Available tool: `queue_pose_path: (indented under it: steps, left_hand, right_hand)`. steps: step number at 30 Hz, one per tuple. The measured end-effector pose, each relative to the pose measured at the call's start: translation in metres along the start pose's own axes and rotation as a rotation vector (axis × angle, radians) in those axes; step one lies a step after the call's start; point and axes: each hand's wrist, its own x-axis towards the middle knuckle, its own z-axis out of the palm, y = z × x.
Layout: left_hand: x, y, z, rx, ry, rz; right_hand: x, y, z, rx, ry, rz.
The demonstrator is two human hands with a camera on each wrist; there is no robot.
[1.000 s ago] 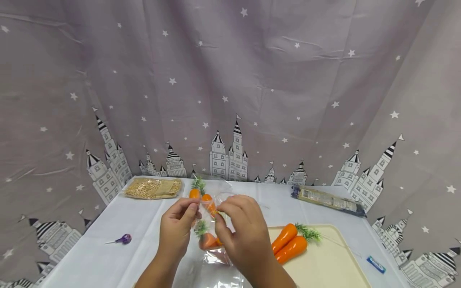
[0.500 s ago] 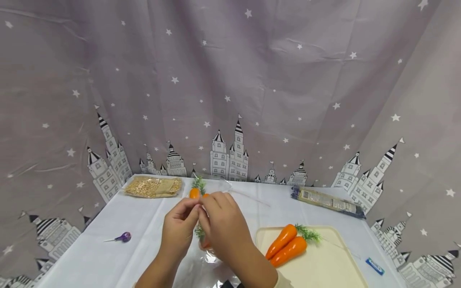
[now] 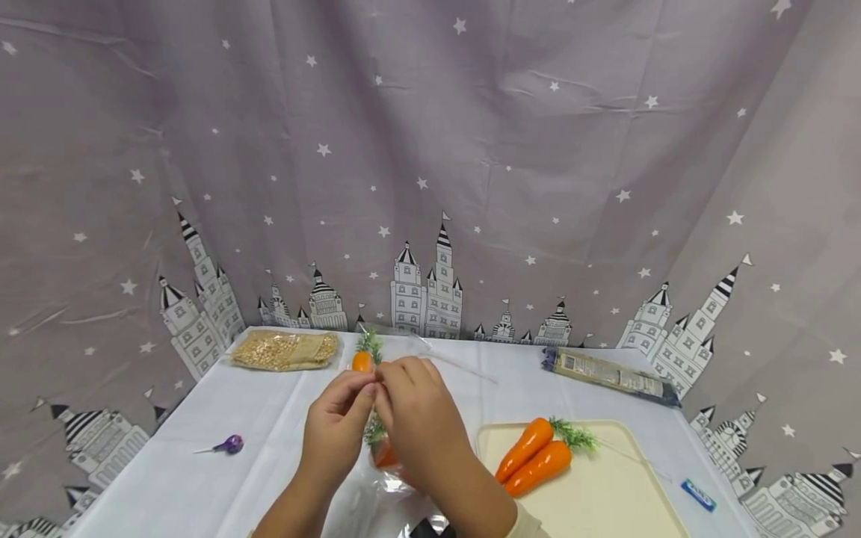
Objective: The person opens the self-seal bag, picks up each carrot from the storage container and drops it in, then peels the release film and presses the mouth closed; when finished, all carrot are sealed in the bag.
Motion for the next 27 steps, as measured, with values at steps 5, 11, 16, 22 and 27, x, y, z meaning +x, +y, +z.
queue_pose_path:
  steps: [5, 11, 16, 22, 27]
  left_hand:
    - [-0.0004, -0.0018, 0.0008, 0.012, -0.014, 0.04]
    - [-0.0017, -0.0024, 0.0012, 0.042, -0.021, 0.102]
    - [-0.0028, -0.0017, 0.0016, 0.068, -0.021, 0.109]
    - [-0.0039, -0.0009, 0.0025, 0.091, -0.014, 0.104]
    - [-0.0046, -0.0001, 0.004, 0.078, -0.014, 0.12]
  right_hand:
    - [0.001, 0.003, 0.0002, -0.018, 0.016, -0.038]
    - [0.0025, 0.0079, 0.0015, -0.053, 0.046, -0.098]
    - [0.0031, 0.0092, 0.0008, -0.081, 0.051, -0.112]
    - [0.0038, 0.0087, -0.0021, -0.096, 0.045, -0.137]
    - [0.0037, 0.0091, -0.004, -0.123, 0.057, -0.169]
